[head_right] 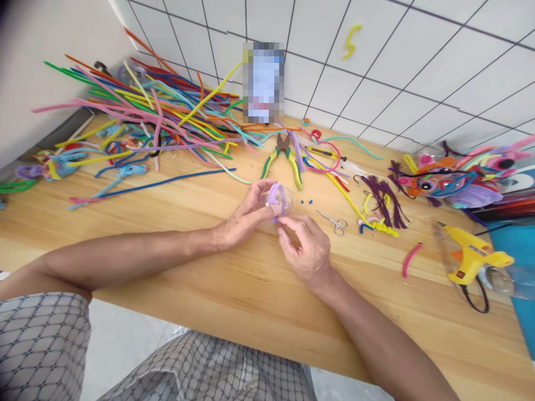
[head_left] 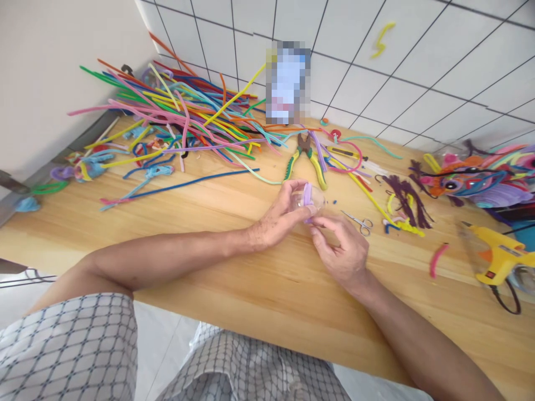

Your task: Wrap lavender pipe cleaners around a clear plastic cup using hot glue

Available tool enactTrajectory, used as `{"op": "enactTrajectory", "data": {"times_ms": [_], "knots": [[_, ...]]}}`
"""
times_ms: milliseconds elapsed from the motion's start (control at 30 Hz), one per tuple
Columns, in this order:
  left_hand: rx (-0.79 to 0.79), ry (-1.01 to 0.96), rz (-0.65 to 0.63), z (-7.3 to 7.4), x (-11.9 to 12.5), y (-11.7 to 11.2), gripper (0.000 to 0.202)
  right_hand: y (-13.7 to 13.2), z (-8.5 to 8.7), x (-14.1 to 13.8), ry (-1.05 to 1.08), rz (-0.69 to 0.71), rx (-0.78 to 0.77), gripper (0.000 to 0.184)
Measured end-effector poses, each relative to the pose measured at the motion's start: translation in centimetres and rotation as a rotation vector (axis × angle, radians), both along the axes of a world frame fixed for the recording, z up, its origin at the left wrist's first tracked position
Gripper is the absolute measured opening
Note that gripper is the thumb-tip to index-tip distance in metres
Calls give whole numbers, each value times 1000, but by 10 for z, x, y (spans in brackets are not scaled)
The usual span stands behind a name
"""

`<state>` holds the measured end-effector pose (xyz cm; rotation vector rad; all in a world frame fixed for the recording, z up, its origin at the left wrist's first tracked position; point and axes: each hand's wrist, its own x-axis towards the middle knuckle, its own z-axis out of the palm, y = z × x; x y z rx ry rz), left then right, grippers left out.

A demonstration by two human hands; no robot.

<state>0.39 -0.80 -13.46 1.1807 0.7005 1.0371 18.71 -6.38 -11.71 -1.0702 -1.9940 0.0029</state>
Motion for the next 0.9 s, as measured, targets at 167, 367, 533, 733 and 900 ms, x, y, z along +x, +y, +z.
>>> {"op": "enactTrajectory", "data": {"times_ms": [167,367,533,733,900], "knots": [[4,-3,16,-1,1,0,56,-1,0,0,13,26,8,32],[12,1,12,0,0,0,55,-2,2,1,34,45,-13,29],[31,-2,-15,-1,-1,0,58,-1,-2,2,219,-11,-197,20],[56,8,-70,-1,-2,-4,59,6,-10,1,470,-86,-368,25],[79,37,-65,-3,-3,-5,60,8,-11,-2,483,-60,-391,32]]}}
